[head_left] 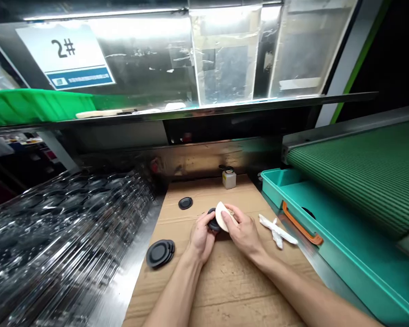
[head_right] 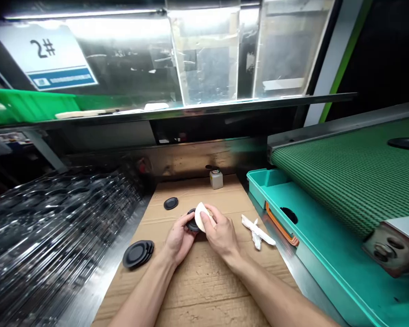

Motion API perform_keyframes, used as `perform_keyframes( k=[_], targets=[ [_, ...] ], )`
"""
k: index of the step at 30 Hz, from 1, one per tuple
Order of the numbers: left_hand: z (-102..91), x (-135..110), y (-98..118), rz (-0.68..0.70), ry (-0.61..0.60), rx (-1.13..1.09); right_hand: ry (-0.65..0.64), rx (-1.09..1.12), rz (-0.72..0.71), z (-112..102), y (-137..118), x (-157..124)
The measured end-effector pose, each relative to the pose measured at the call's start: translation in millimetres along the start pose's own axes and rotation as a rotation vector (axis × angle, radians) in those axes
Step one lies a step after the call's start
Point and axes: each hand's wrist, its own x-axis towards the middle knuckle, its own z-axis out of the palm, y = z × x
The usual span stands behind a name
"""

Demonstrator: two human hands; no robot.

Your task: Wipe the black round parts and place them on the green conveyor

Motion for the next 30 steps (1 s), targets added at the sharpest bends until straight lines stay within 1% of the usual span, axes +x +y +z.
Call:
perform_keyframes(
  k=[2, 4, 5, 6, 7, 9, 11, 14, 15, 18, 21, 22, 25, 26, 28, 30],
  targets=[
    [1.7, -1.7, -1.9, -0.051, -0.043, -0.081, 0.036, -0.118, -0.002, 0.3, -1.5, -0.3],
    [2.8, -2.2, -4.2, -0.149, -0.137, -0.14, 0.071, -0.233, 0.007, 0.8, -1.3, 0.2],
    [2.9, -1.9, -5.5, -0.19, -0.166, -0.162, 0.076, -0.294, 0.02, 1.7, -1.0, -0.5],
    [2.6, -1.4, -6.7, -0.215, -0.167, -0.181, 0.062, -0.359, 0.034, 3.2, -1.0, -2.0],
    [1.8, -0.6, -7.9, -0.227, -0.144, -0.197, 0.028, -0.426, 0.04, 5.2, -1.3, -4.0],
    [-0.9, 1.2, -10.1, -0.228, -0.073, -0.212, -0.062, -0.536, 0.031, 9.6, -2.6, -7.4],
    [-3.7, 3.0, -11.8, -0.217, -0.054, -0.204, -0.086, -0.587, 0.03, 12.9, -4.2, -6.9],
    [-5.9, 4.6, -13.5, -0.18, -0.066, -0.175, -0.013, -0.57, 0.084, 14.2, -5.3, -0.6],
    [-5.9, 4.9, -13.7, -0.177, -0.056, -0.173, -0.017, -0.566, 0.081, 14.1, -5.2, 1.0],
    [-4.2, 5.4, -13.5, -0.192, -0.023, -0.169, -0.091, -0.572, 0.04, 13.4, -4.5, 1.7],
    [-2.9, 5.3, -12.9, -0.172, -0.017, -0.148, -0.028, -0.549, 0.096, 14.3, -4.6, -1.8],
    [-3.0, 5.2, -12.7, -0.172, -0.013, -0.143, -0.016, -0.536, 0.092, 15.1, -4.5, -3.1],
    [-4.7, 5.2, -11.7, -0.186, -0.011, -0.152, -0.084, -0.511, 0.007, 15.0, -0.7, -0.9],
    [-5.4, 5.4, -11.2, -0.179, -0.01, -0.157, -0.074, -0.489, 0.018, 12.7, 2.0, 3.0],
    [-6.6, 6.2, -10.5, -0.157, -0.005, -0.164, 0.024, -0.401, 0.074, 4.4, 9.0, 14.5],
    [-7.4, 7.3, -10.1, -0.143, 0.008, -0.179, 0.107, -0.259, 0.08, -6.4, 15.8, 24.9]
  ],
)
